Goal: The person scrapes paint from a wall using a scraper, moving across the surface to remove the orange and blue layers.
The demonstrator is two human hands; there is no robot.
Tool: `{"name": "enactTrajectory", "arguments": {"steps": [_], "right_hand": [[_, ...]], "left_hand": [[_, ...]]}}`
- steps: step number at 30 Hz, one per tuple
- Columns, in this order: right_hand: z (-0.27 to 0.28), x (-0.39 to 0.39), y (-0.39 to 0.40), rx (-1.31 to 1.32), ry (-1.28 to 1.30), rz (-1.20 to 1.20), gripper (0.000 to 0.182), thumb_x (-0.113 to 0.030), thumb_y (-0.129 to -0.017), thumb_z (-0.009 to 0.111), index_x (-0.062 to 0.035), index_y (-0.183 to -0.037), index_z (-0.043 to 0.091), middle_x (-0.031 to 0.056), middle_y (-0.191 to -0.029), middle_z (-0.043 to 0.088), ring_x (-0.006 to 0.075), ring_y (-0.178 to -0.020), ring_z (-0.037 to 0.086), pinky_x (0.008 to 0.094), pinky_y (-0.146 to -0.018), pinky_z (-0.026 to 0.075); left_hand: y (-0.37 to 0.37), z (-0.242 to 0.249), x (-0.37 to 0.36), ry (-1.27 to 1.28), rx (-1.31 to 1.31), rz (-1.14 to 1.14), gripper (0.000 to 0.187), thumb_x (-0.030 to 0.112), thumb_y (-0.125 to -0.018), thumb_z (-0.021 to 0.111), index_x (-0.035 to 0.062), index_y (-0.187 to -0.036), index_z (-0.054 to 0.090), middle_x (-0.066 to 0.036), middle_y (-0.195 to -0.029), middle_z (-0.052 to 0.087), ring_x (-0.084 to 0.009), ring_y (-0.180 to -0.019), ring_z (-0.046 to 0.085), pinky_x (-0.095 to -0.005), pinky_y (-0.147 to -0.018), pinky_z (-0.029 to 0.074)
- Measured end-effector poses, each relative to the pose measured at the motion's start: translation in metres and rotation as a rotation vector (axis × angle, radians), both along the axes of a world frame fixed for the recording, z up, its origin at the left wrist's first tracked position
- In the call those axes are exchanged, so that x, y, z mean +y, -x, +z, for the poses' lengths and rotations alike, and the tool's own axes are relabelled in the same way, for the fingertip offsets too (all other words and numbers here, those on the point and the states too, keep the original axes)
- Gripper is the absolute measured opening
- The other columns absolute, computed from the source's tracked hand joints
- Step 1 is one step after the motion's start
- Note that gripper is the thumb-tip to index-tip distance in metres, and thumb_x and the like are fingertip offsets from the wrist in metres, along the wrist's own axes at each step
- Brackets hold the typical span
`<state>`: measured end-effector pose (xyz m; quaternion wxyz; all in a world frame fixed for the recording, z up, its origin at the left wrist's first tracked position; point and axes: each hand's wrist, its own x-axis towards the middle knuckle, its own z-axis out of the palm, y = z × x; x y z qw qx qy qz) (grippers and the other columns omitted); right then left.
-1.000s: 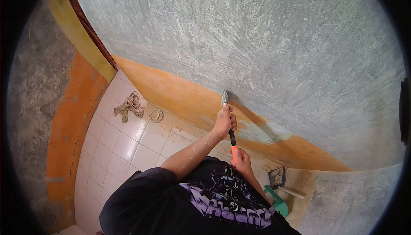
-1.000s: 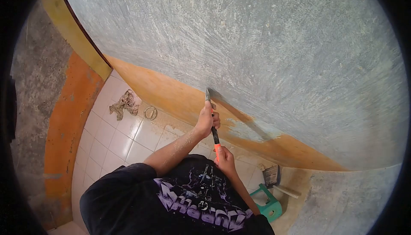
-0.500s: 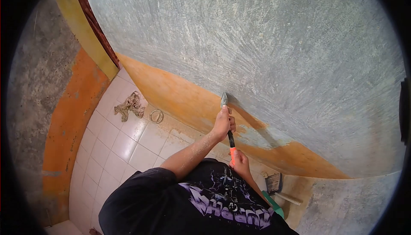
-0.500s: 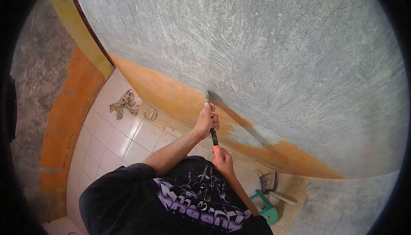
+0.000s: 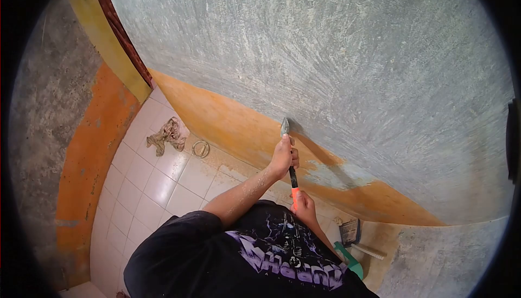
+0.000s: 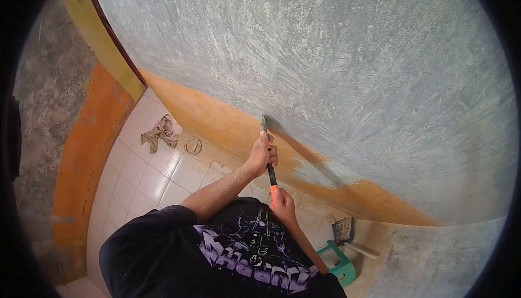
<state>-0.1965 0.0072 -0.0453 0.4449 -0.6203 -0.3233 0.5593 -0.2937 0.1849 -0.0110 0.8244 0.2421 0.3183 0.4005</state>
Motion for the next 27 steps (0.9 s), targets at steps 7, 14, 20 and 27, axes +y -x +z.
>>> {"name": "enactTrajectory", "arguments": {"steps": [7, 14, 20, 27], "right_hand": [[-0.0014, -0.0002, 0.0099, -0.009, -0.01, -0.034, 0.04, -0.037, -0.104, 0.044, -0.0007, -0.099, 0.061, -0.0005, -0.057, 0.048, 0.0079, -0.043, 0.044, 0.0247, -0.041, 0.034], [-0.0002, -0.0001, 0.005, -0.015, -0.006, -0.009, 0.042, -0.036, -0.105, 0.042, 0.0022, -0.101, 0.059, 0.003, -0.064, 0.051, 0.0094, -0.043, 0.044, 0.0253, -0.041, 0.032], [0.0006, 0.0034, 0.0025, -0.007, -0.023, -0.011, 0.042, -0.036, -0.104, 0.043, 0.0021, -0.099, 0.059, 0.0025, -0.064, 0.051, 0.009, -0.044, 0.045, 0.0252, -0.041, 0.033], [0.0048, 0.0094, 0.0089, 0.032, -0.008, -0.006, 0.042, -0.038, -0.103, 0.045, 0.0003, -0.097, 0.06, -0.0001, -0.058, 0.048, 0.0075, -0.043, 0.044, 0.0242, -0.041, 0.032]], "left_hand": [[0.0053, -0.0018, 0.0018, 0.002, -0.007, -0.006, 0.046, 0.061, -0.101, 0.027, 0.0155, -0.097, 0.035, 0.002, -0.054, 0.025, -0.0109, -0.042, 0.026, -0.031, -0.044, 0.031], [0.0029, -0.0027, 0.0021, 0.022, -0.015, 0.006, 0.046, 0.061, -0.1, 0.027, 0.0156, -0.096, 0.034, 0.002, -0.054, 0.025, -0.0115, -0.042, 0.027, -0.031, -0.044, 0.032], [0.0023, -0.004, 0.0033, 0.016, -0.011, 0.015, 0.047, 0.062, -0.1, 0.027, 0.0157, -0.096, 0.034, 0.001, -0.054, 0.026, -0.0118, -0.042, 0.027, -0.0314, -0.045, 0.033], [0.0082, -0.0047, 0.0074, -0.013, 0.017, 0.017, 0.048, 0.063, -0.099, 0.027, 0.0157, -0.097, 0.034, 0.002, -0.054, 0.026, -0.0113, -0.042, 0.027, -0.0311, -0.045, 0.033]]}}
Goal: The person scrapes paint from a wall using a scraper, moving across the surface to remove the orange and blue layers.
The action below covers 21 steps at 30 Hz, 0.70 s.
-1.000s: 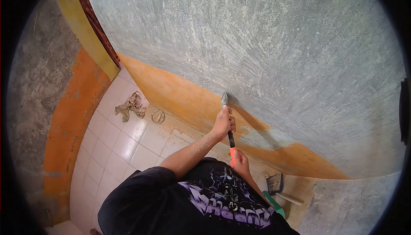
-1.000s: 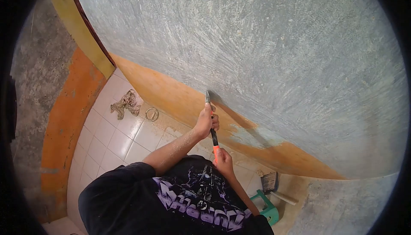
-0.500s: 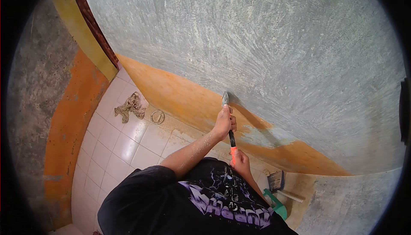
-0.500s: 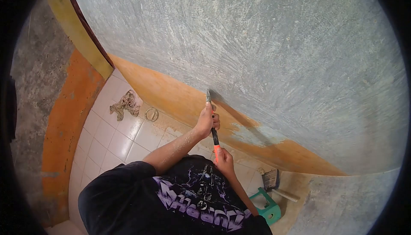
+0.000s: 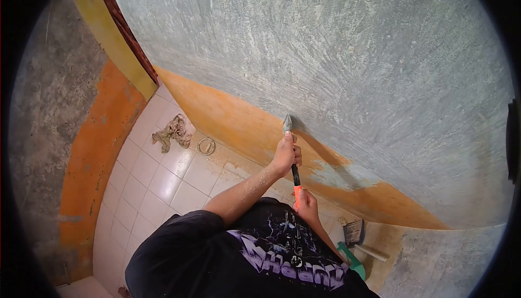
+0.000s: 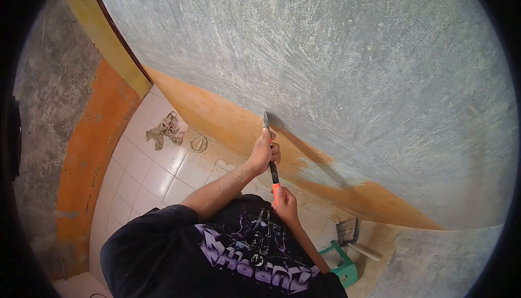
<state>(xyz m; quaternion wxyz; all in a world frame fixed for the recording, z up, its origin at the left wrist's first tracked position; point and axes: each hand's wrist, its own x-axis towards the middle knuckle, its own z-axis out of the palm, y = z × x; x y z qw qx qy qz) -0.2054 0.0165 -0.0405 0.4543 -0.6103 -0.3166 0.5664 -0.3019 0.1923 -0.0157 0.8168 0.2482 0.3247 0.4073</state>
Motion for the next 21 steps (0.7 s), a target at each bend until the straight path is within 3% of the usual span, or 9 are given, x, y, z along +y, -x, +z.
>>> {"name": "enactTrajectory", "arguments": {"steps": [11, 21], "right_hand": [[-0.007, 0.014, 0.017, -0.004, -0.012, 0.006, 0.042, -0.039, -0.104, 0.044, -0.0004, -0.097, 0.059, -0.0006, -0.053, 0.045, 0.0081, -0.04, 0.041, 0.0247, -0.039, 0.03], [0.03, 0.011, 0.041, 0.119, 0.125, -0.029, 0.043, -0.042, -0.104, 0.04, -0.0026, -0.104, 0.056, 0.0005, -0.051, 0.041, 0.0089, -0.035, 0.034, 0.0254, -0.035, 0.027]], "left_hand": [[0.018, 0.001, 0.013, 0.005, -0.002, -0.007, 0.048, 0.064, -0.099, 0.028, 0.0165, -0.097, 0.034, 0.002, -0.054, 0.025, -0.0109, -0.043, 0.027, -0.0309, -0.046, 0.034], [0.032, 0.003, 0.015, 0.045, -0.03, -0.078, 0.048, 0.065, -0.098, 0.031, 0.0172, -0.096, 0.034, 0.002, -0.056, 0.025, -0.0111, -0.045, 0.027, -0.0313, -0.05, 0.034]]}}
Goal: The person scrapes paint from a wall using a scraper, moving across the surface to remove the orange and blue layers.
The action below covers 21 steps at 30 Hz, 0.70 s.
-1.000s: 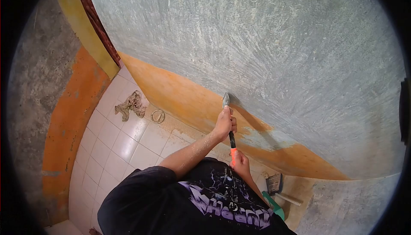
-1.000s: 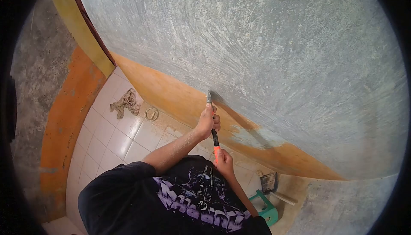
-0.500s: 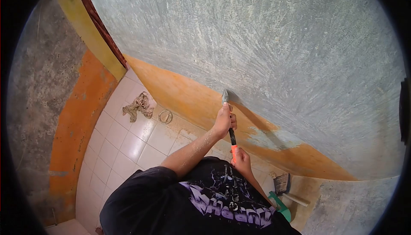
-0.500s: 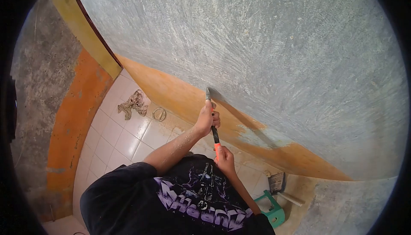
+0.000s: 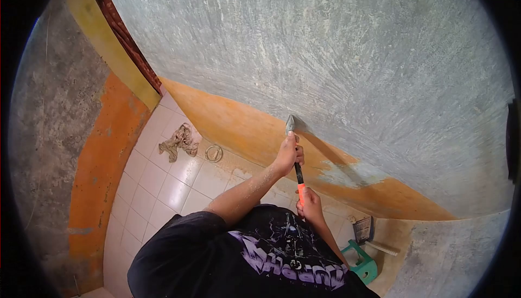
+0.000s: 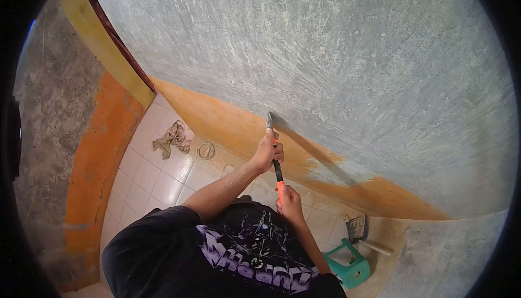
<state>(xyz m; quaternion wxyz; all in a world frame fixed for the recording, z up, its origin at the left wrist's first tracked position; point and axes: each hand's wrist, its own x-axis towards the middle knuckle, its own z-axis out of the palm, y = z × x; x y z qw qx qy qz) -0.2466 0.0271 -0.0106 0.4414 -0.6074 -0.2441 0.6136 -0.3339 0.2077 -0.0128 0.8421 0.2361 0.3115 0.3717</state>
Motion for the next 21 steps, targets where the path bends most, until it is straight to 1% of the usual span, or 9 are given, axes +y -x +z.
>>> {"name": "enactTrajectory", "arguments": {"steps": [1, 4, 8, 10, 14, 19, 21], "right_hand": [[0.007, -0.001, -0.002, 0.037, 0.024, -0.011, 0.042, -0.042, -0.104, 0.04, -0.0028, -0.105, 0.055, 0.0002, -0.051, 0.04, 0.0089, -0.034, 0.034, 0.0254, -0.034, 0.026], [0.018, -0.006, -0.013, 0.039, 0.04, -0.018, 0.04, -0.041, -0.103, 0.042, -0.0044, -0.107, 0.056, -0.0008, -0.052, 0.04, 0.0079, -0.036, 0.033, 0.0246, -0.034, 0.027], [0.021, -0.026, -0.024, 0.071, 0.046, -0.044, 0.041, -0.042, -0.104, 0.041, -0.0042, -0.107, 0.056, 0.0001, -0.053, 0.04, 0.0081, -0.036, 0.033, 0.0247, -0.034, 0.027], [0.018, -0.032, -0.032, 0.046, 0.055, -0.039, 0.041, -0.042, -0.104, 0.04, -0.0039, -0.107, 0.056, 0.0003, -0.053, 0.041, 0.0082, -0.035, 0.032, 0.0246, -0.034, 0.026], [0.019, -0.03, -0.039, 0.078, 0.039, -0.011, 0.042, -0.043, -0.104, 0.04, -0.0041, -0.107, 0.055, 0.0, -0.052, 0.039, 0.0082, -0.035, 0.032, 0.0247, -0.033, 0.026], [0.005, -0.023, -0.055, 0.026, -0.021, 0.036, 0.042, -0.043, -0.104, 0.04, -0.0038, -0.108, 0.054, -0.0004, -0.052, 0.04, 0.0075, -0.034, 0.032, 0.0239, -0.032, 0.026], [0.005, -0.021, -0.056, 0.016, -0.007, 0.046, 0.042, -0.043, -0.104, 0.04, -0.0035, -0.108, 0.055, -0.0005, -0.052, 0.04, 0.0074, -0.034, 0.032, 0.0237, -0.032, 0.026]], "left_hand": [[-0.001, 0.001, 0.0, 0.017, -0.013, -0.015, 0.048, 0.065, -0.098, 0.031, 0.0174, -0.096, 0.034, 0.002, -0.056, 0.025, -0.0111, -0.046, 0.028, -0.0313, -0.05, 0.035], [-0.006, 0.004, -0.004, 0.038, -0.086, -0.02, 0.048, 0.065, -0.098, 0.032, 0.0176, -0.096, 0.034, 0.002, -0.058, 0.026, -0.0111, -0.048, 0.03, -0.0314, -0.053, 0.036], [-0.021, 0.006, -0.021, 0.034, -0.08, -0.069, 0.047, 0.064, -0.098, 0.032, 0.0174, -0.096, 0.034, 0.002, -0.06, 0.027, -0.0113, -0.049, 0.03, -0.0316, -0.054, 0.037], [-0.028, 0.006, -0.028, 0.051, -0.098, -0.057, 0.047, 0.064, -0.099, 0.032, 0.0173, -0.097, 0.034, 0.002, -0.06, 0.027, -0.0113, -0.049, 0.03, -0.0316, -0.054, 0.037], [-0.034, 0.009, -0.03, 0.01, -0.05, -0.017, 0.047, 0.064, -0.099, 0.031, 0.017, -0.098, 0.035, 0.002, -0.06, 0.028, -0.0112, -0.049, 0.03, -0.0313, -0.053, 0.036], [-0.043, 0.008, -0.027, -0.031, -0.056, 0.035, 0.047, 0.064, -0.099, 0.031, 0.0168, -0.098, 0.035, 0.002, -0.059, 0.028, -0.0109, -0.048, 0.029, -0.0309, -0.052, 0.036], [-0.043, 0.006, -0.027, -0.042, -0.049, 0.06, 0.048, 0.064, -0.098, 0.031, 0.0167, -0.098, 0.035, 0.002, -0.059, 0.028, -0.0109, -0.048, 0.029, -0.0307, -0.052, 0.036]]}}
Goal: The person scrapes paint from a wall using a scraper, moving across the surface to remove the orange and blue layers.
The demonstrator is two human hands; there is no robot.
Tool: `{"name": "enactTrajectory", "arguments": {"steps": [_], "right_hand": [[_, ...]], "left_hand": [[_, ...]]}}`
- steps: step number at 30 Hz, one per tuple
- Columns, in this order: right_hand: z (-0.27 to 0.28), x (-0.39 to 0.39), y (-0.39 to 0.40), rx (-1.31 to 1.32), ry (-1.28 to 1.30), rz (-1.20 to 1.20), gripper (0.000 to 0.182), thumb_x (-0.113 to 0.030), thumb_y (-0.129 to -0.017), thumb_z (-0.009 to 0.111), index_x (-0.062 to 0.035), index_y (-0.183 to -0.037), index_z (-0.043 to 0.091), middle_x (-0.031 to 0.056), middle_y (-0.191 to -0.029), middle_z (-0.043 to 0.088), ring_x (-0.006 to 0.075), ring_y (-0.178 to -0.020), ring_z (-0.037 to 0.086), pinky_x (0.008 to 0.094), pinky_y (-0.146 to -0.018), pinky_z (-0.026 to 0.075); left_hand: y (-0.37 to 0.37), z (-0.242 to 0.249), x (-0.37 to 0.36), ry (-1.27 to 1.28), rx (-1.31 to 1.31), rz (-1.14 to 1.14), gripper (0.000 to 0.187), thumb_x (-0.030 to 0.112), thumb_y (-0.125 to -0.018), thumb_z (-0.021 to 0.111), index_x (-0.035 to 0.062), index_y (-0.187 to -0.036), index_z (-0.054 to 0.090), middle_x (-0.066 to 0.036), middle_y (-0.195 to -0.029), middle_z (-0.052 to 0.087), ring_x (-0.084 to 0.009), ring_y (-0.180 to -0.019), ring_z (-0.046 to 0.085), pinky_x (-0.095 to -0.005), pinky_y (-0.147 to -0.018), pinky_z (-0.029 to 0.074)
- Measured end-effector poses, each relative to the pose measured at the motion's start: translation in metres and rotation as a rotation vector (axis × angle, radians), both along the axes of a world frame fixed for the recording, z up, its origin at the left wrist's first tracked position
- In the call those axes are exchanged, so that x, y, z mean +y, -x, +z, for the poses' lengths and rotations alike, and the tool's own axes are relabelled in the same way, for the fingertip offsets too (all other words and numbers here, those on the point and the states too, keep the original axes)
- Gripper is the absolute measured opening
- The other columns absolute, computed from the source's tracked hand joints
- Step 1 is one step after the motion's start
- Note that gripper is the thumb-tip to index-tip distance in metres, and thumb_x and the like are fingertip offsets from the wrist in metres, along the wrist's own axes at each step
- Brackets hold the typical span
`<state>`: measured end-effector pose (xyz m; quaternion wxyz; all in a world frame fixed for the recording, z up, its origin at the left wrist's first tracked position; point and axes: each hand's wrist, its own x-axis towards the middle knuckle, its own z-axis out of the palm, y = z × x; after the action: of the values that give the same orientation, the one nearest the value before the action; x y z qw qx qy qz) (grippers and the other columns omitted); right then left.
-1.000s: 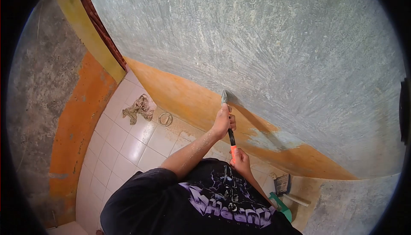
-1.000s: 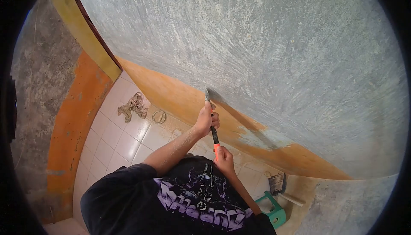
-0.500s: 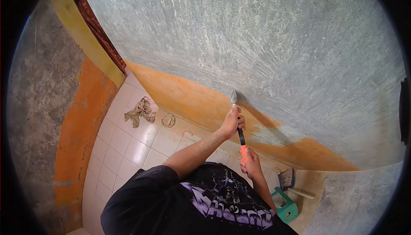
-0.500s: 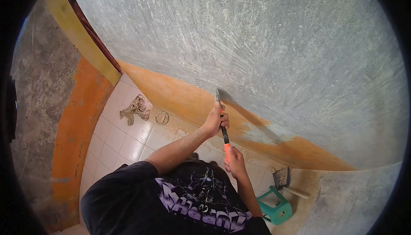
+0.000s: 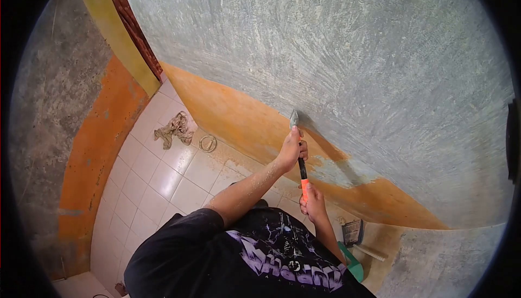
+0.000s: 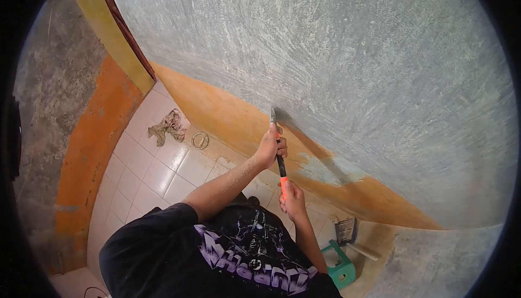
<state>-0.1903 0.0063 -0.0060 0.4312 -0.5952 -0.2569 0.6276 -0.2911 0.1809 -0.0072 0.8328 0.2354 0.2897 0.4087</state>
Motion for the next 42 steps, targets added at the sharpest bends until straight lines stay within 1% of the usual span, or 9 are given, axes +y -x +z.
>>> {"name": "enactTrajectory", "arguments": {"steps": [11, 14, 17, 20, 23, 26, 32, 35, 42], "right_hand": [[-0.007, 0.017, 0.023, -0.031, 0.027, -0.005, 0.04, -0.042, -0.104, 0.039, -0.0049, -0.103, 0.055, 0.0006, -0.051, 0.041, 0.0088, -0.034, 0.033, 0.0248, -0.032, 0.027], [-0.006, 0.025, 0.032, -0.076, 0.048, 0.008, 0.04, -0.041, -0.105, 0.038, -0.0047, -0.103, 0.055, 0.0007, -0.051, 0.04, 0.0091, -0.034, 0.033, 0.0251, -0.033, 0.027], [-0.022, 0.021, 0.029, -0.094, -0.02, 0.01, 0.042, -0.043, -0.104, 0.04, -0.0049, -0.103, 0.057, 0.0002, -0.051, 0.042, 0.009, -0.035, 0.035, 0.0251, -0.034, 0.029], [-0.011, 0.024, 0.029, -0.096, 0.02, 0.029, 0.04, -0.041, -0.104, 0.039, -0.0051, -0.101, 0.056, 0.0003, -0.051, 0.041, 0.0092, -0.035, 0.036, 0.0254, -0.034, 0.03], [-0.023, 0.025, 0.031, -0.078, 0.025, 0.002, 0.038, -0.039, -0.104, 0.04, -0.0051, -0.098, 0.055, 0.0005, -0.052, 0.042, 0.0094, -0.037, 0.039, 0.0254, -0.036, 0.032], [-0.035, 0.024, 0.035, -0.082, -0.049, -0.001, 0.036, -0.038, -0.104, 0.042, -0.005, -0.096, 0.054, 0.0006, -0.055, 0.044, 0.0095, -0.04, 0.041, 0.0255, -0.037, 0.034], [-0.045, 0.025, 0.036, -0.065, -0.052, -0.032, 0.037, -0.037, -0.103, 0.044, -0.0036, -0.096, 0.056, 0.0002, -0.056, 0.046, 0.0093, -0.042, 0.043, 0.0252, -0.039, 0.034], [-0.033, 0.035, 0.039, -0.108, -0.037, 0.006, 0.037, -0.037, -0.103, 0.044, -0.0028, -0.096, 0.058, 0.0, -0.055, 0.046, 0.009, -0.041, 0.043, 0.0253, -0.039, 0.034], [-0.038, 0.048, 0.052, -0.098, -0.063, 0.014, 0.038, -0.037, -0.103, 0.045, -0.0024, -0.097, 0.058, -0.0001, -0.054, 0.046, 0.0086, -0.041, 0.043, 0.025, -0.039, 0.034]], "left_hand": [[0.021, -0.003, 0.017, -0.023, 0.043, 0.046, 0.048, 0.064, -0.099, 0.03, 0.0156, -0.099, 0.035, 0.002, -0.056, 0.027, -0.0114, -0.045, 0.029, -0.0313, -0.048, 0.035], [0.028, -0.004, 0.022, -0.02, 0.04, 0.036, 0.048, 0.064, -0.099, 0.029, 0.0156, -0.099, 0.036, 0.002, -0.056, 0.027, -0.0113, -0.044, 0.029, -0.0308, -0.048, 0.035], [0.028, -0.009, 0.021, -0.022, 0.033, 0.052, 0.049, 0.064, -0.099, 0.029, 0.0156, -0.099, 0.035, 0.002, -0.055, 0.026, -0.0109, -0.044, 0.028, -0.0301, -0.047, 0.034], [0.026, -0.008, 0.021, -0.018, 0.02, 0.061, 0.049, 0.064, -0.099, 0.03, 0.0156, -0.099, 0.035, 0.003, -0.055, 0.025, -0.0103, -0.043, 0.027, -0.0296, -0.046, 0.034], [0.03, -0.011, 0.023, -0.01, 0.02, 0.073, 0.049, 0.064, -0.099, 0.029, 0.0156, -0.099, 0.036, 0.003, -0.055, 0.025, -0.0101, -0.042, 0.027, -0.0295, -0.045, 0.033], [0.033, -0.008, 0.02, -0.001, 0.035, 0.072, 0.049, 0.064, -0.099, 0.029, 0.0157, -0.098, 0.036, 0.003, -0.054, 0.025, -0.0101, -0.042, 0.026, -0.0291, -0.044, 0.031], [0.035, -0.005, 0.026, -0.008, 0.052, 0.062, 0.048, 0.063, -0.099, 0.029, 0.0153, -0.098, 0.035, 0.003, -0.054, 0.024, -0.0101, -0.042, 0.026, -0.0289, -0.043, 0.031], [0.038, -0.007, 0.029, -0.006, 0.067, 0.09, 0.049, 0.063, -0.099, 0.028, 0.0148, -0.099, 0.036, 0.003, -0.054, 0.024, -0.0102, -0.042, 0.026, -0.0298, -0.044, 0.032], [0.057, -0.009, 0.043, -0.025, 0.069, 0.089, 0.051, 0.065, -0.099, 0.028, 0.0141, -0.101, 0.036, 0.003, -0.053, 0.025, -0.0103, -0.042, 0.026, -0.0302, -0.044, 0.032]]}}
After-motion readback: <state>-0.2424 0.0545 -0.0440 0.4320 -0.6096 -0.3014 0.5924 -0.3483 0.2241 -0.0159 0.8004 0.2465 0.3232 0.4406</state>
